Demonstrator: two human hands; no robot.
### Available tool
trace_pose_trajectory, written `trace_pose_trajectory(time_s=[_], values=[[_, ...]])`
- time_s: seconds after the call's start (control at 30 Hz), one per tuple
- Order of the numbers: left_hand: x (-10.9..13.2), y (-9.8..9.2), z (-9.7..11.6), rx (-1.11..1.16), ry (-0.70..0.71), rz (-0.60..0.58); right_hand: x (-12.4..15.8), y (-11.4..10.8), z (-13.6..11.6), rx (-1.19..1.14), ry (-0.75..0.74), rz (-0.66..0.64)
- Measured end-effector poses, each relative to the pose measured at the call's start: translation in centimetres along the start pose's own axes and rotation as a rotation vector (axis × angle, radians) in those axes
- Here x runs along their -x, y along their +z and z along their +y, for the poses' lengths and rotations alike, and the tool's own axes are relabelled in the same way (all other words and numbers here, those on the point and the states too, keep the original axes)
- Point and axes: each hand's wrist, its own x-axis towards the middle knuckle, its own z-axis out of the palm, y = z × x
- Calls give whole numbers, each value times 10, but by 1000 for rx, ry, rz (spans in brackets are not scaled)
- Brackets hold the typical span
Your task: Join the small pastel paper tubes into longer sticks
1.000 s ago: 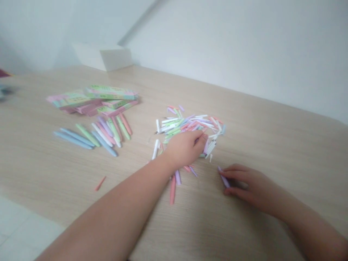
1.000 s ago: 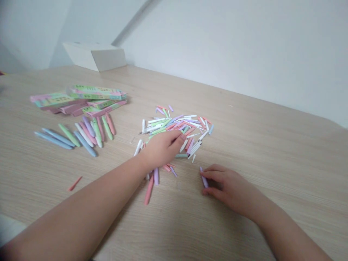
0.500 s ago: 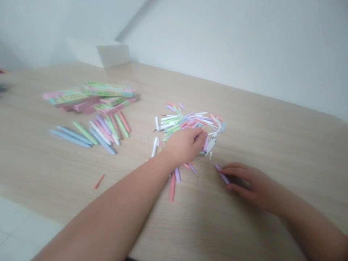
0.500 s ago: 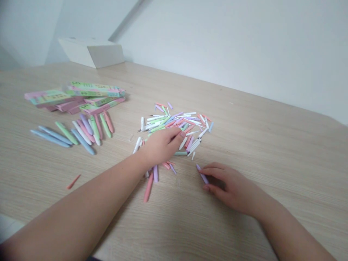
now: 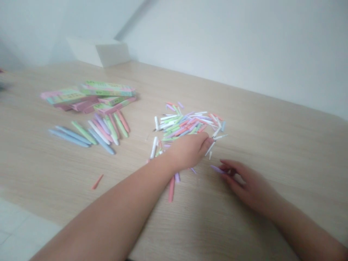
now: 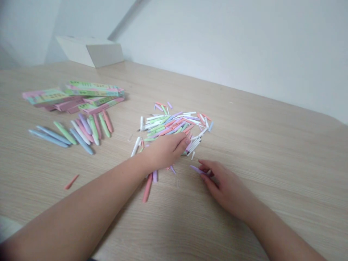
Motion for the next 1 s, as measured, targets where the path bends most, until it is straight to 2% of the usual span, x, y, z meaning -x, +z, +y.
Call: trace_pose_trajectory(time_s=[0.13,0.27,0.37,0.5,0.6,0.77,1.0], values=[[1,2,7,25,-10,-40,-1,9,-11,-73,27,155],[3,7,14,121,-4,-103,-4,17,-19,-156,39,198],[5,12,17,227,7,-130,-7,19,-21,-157,-17,256],[6,18,20,241,15,-80,-10,16,-23,-103,-111,337],[7,17,23,308,7,-81,-10,12,-25,-89,-117,331],[6,15,22,578,-76,-146,-7,8,-27,-92,-103,247],[1,26,16,793,-201,-194,-5,10,-27,-80,-147,218]])
